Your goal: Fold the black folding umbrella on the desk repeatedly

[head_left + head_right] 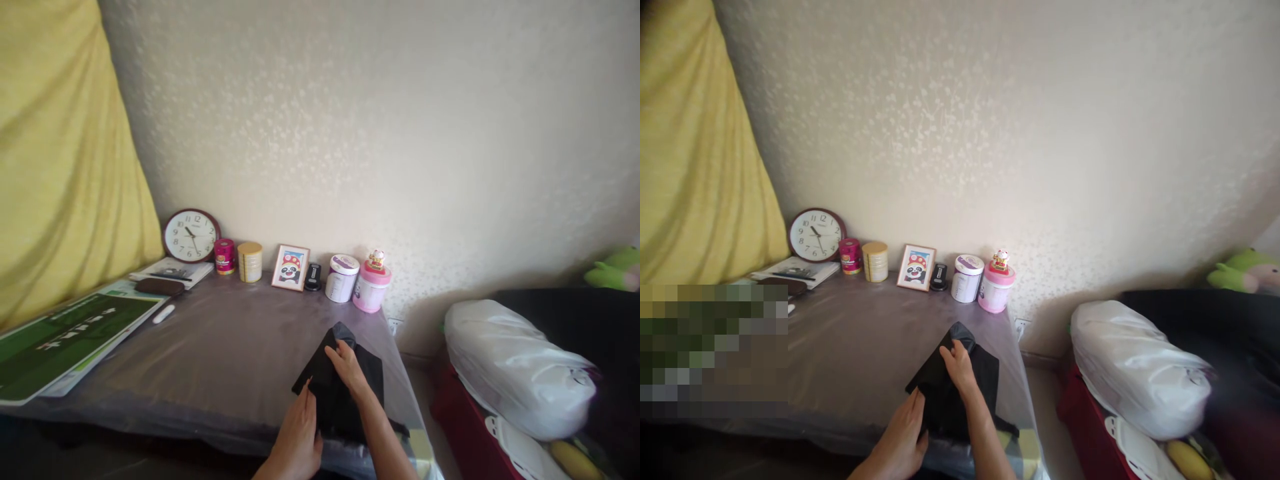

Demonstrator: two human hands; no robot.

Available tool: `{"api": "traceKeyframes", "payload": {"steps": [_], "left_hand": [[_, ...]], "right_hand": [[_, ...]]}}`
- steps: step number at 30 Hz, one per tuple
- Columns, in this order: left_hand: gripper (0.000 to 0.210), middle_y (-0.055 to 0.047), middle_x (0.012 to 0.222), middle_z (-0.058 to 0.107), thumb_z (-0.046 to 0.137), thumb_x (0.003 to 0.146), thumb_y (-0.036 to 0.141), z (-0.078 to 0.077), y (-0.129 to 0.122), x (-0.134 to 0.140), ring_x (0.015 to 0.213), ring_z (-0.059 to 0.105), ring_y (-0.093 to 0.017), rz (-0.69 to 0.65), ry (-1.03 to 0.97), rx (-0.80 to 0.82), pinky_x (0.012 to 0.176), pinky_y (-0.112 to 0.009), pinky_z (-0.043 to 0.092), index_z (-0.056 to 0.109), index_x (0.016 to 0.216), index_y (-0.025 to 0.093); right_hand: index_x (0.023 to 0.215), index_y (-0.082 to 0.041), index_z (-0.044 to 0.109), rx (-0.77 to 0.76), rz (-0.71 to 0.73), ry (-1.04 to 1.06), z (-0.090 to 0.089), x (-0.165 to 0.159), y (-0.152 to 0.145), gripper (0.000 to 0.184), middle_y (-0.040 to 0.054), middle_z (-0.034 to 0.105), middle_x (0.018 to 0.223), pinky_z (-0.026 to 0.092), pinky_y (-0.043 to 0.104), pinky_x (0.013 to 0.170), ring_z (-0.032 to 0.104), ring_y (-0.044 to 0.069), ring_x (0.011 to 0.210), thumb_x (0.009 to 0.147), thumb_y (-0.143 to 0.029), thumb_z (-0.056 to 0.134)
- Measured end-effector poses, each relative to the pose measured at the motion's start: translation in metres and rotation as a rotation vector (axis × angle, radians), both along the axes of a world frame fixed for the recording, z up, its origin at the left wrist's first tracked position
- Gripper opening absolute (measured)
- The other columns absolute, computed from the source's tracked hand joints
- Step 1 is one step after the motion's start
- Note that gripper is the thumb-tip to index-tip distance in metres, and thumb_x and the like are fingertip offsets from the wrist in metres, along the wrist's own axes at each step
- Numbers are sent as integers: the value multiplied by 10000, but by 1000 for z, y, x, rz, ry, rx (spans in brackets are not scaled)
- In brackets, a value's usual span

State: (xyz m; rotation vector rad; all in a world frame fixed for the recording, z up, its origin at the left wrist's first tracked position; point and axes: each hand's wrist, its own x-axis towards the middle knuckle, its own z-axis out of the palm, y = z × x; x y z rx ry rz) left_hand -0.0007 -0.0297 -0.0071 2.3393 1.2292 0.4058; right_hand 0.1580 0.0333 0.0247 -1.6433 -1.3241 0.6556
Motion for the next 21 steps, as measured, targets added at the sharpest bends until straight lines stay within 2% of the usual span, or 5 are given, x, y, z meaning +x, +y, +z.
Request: {"api": "traceKeyframes", "payload": {"steps": [3, 6, 9, 14, 21], "left_hand": [[670, -209, 1416, 329, 447, 735, 133, -3, -4, -7, 1306, 335, -251, 27, 71, 26, 1085, -371, 296, 232, 1355, 4], [572, -182, 1377, 398, 432, 775, 185, 1, -7, -12, 1278, 378, -263, 124, 71, 129, 1060, -414, 331, 320, 1323, 64], [529, -131, 1390, 395, 454, 761, 200, 14, -7, -11, 1282, 369, -259, 67, 37, 205, 1067, -421, 316, 401, 1284, 141], [769, -100, 1473, 261, 541, 623, 172, 24, 1, 1, 1356, 215, -278, -113, 60, 126, 1118, -460, 191, 317, 1358, 168], [935, -94, 1510, 115, 513, 520, 109, 5, 7, 10, 1373, 144, -292, -121, 85, 55, 1125, -458, 159, 207, 1402, 155]], "right_hand": [[980, -159, 590, -88, 48, 55, 6, -3, -1, 345, -5, 628, 639, 441, 242, 531, 597, 148, 614, 782, -428, 507], [983, -165, 587, -108, 160, 61, 12, -6, -4, 335, 29, 695, 734, 478, 269, 626, 642, 168, 724, 825, -423, 443], [956, -176, 616, -72, 222, -57, 15, -8, -6, 302, 42, 724, 798, 476, 306, 736, 646, 178, 782, 829, -387, 441], [986, -186, 633, -41, 293, -120, 13, -7, -9, 290, 34, 729, 849, 472, 306, 789, 652, 175, 810, 846, -321, 417], [1006, -250, 668, 185, 340, -429, 2, -9, -30, 275, 33, 704, 943, 449, 317, 865, 603, 186, 946, 897, -299, 420]]}}
